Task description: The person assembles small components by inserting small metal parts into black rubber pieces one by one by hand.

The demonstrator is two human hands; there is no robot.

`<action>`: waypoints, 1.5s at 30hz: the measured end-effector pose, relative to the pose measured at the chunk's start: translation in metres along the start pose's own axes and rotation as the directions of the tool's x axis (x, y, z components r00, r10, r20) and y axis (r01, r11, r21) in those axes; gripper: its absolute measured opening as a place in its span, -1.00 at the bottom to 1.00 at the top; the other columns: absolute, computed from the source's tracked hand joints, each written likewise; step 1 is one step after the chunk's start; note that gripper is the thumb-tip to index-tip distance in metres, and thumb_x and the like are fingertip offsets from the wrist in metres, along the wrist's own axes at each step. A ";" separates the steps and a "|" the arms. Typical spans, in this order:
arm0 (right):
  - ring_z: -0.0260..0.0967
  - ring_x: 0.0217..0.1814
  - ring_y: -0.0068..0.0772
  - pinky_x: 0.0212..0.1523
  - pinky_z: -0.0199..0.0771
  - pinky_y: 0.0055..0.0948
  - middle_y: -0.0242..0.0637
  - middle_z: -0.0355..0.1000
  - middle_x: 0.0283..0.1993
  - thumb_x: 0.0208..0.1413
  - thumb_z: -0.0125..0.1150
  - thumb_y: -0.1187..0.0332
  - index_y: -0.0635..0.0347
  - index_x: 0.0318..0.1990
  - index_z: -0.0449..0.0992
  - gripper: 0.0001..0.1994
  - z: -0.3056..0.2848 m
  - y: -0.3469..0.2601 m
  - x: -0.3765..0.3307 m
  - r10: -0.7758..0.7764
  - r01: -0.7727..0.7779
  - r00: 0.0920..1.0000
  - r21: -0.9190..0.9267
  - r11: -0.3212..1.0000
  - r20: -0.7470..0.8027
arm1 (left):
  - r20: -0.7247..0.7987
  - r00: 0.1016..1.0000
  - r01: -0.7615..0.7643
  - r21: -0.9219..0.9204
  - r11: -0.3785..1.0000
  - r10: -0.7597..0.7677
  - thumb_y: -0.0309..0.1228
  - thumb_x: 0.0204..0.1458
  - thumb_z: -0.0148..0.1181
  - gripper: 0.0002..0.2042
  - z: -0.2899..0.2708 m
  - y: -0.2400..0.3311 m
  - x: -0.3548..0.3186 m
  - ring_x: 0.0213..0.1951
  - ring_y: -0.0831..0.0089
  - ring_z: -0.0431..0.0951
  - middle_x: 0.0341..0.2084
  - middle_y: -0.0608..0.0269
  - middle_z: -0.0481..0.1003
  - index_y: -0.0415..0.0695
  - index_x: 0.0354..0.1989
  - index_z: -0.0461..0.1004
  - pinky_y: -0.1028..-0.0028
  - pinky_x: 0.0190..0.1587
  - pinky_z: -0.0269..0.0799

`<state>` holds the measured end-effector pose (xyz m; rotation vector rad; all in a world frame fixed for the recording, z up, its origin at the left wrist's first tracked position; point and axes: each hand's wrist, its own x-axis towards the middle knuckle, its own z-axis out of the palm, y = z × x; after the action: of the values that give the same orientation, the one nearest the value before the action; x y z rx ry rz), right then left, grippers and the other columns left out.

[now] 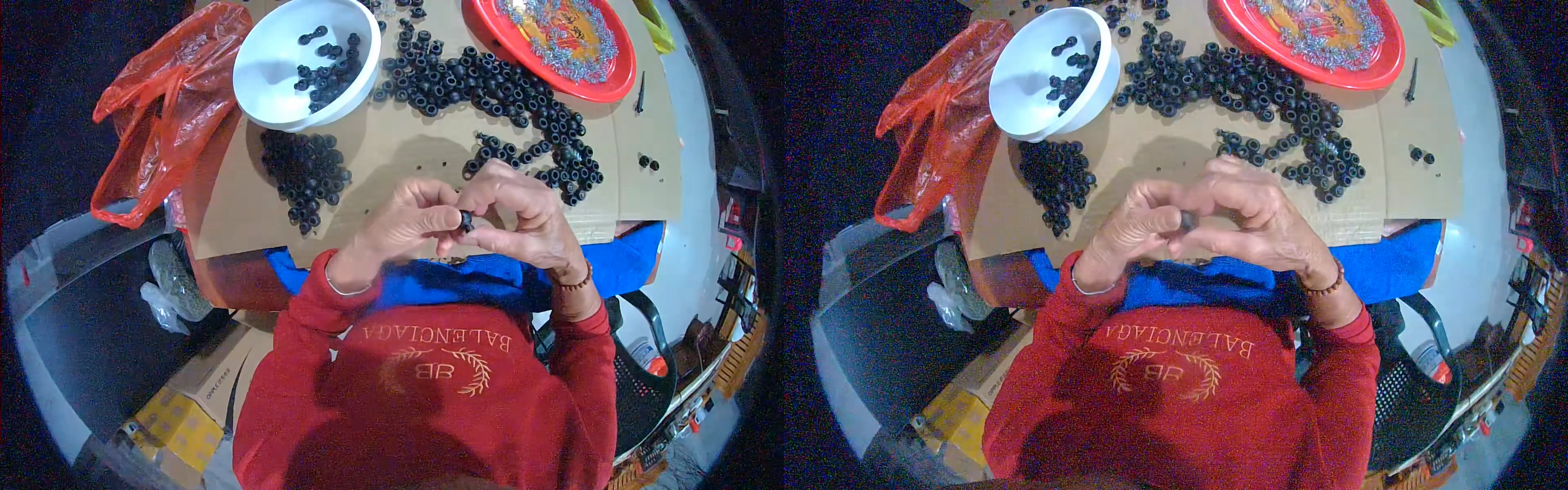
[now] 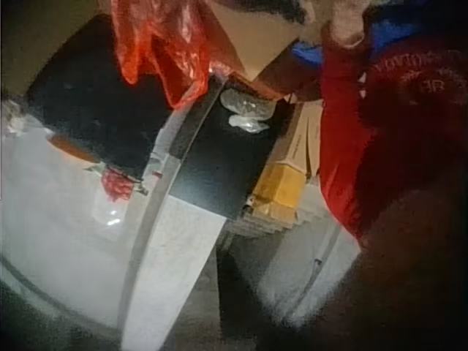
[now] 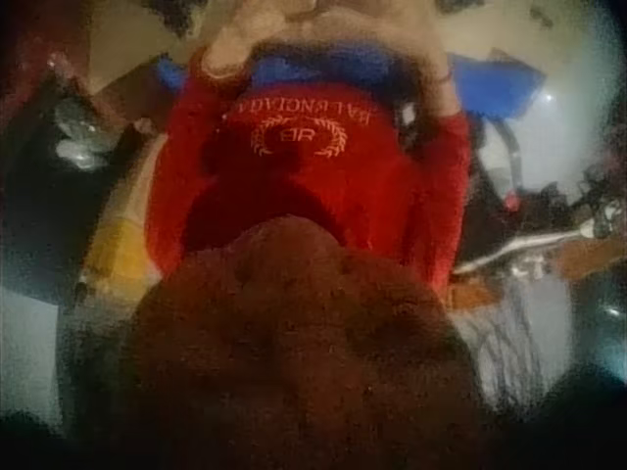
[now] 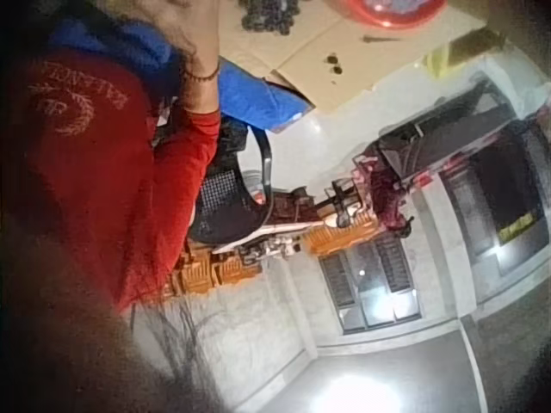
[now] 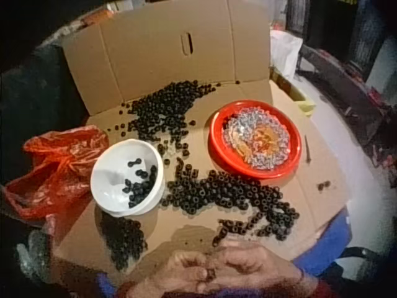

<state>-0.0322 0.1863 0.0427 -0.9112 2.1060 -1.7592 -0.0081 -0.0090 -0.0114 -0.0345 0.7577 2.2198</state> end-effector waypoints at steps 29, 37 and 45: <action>0.26 -0.30 -0.39 -0.32 0.28 -0.43 -0.27 0.31 -0.35 -0.18 0.31 0.45 0.27 -0.40 0.36 -0.77 0.030 0.007 -0.018 0.036 -0.048 0.978 -0.051 0.998 -0.207 | 0.036 0.995 0.092 -0.131 0.987 -0.088 -0.44 -0.01 0.09 -0.83 0.007 -0.001 -0.003 -0.70 0.56 0.37 -0.62 0.17 0.42 -0.32 -0.34 0.40 0.57 -0.69 0.35; 0.25 -0.34 -0.11 -0.34 0.28 -0.27 -0.18 0.32 -0.38 -0.23 0.24 0.51 0.25 -0.42 0.42 -0.84 -0.008 0.021 -0.006 -0.235 -0.147 0.892 -0.740 0.656 -0.386 | -0.108 0.572 -0.430 0.805 0.409 0.813 -0.52 -0.06 0.19 -0.90 0.017 0.051 -0.016 -0.54 0.62 0.43 -0.52 0.26 0.48 -0.26 -0.38 0.47 0.63 -0.51 0.35; 0.29 -0.34 -0.19 -0.35 0.33 -0.31 -0.24 0.30 -0.47 -0.20 0.16 0.42 0.18 -0.50 0.45 -0.93 -0.005 0.040 0.031 -0.017 -0.174 0.979 -0.886 0.430 -0.201 | 0.289 0.424 0.280 0.859 -0.427 0.858 -0.42 -0.26 0.35 -0.85 -0.004 0.127 -0.002 -0.40 0.31 0.44 -0.51 0.27 0.51 -0.14 -0.48 0.53 0.37 -0.32 0.34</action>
<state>-0.0710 0.1744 0.0122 -0.8087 3.2020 -0.4888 -0.0944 -0.0782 0.0505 0.2767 3.5870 0.9678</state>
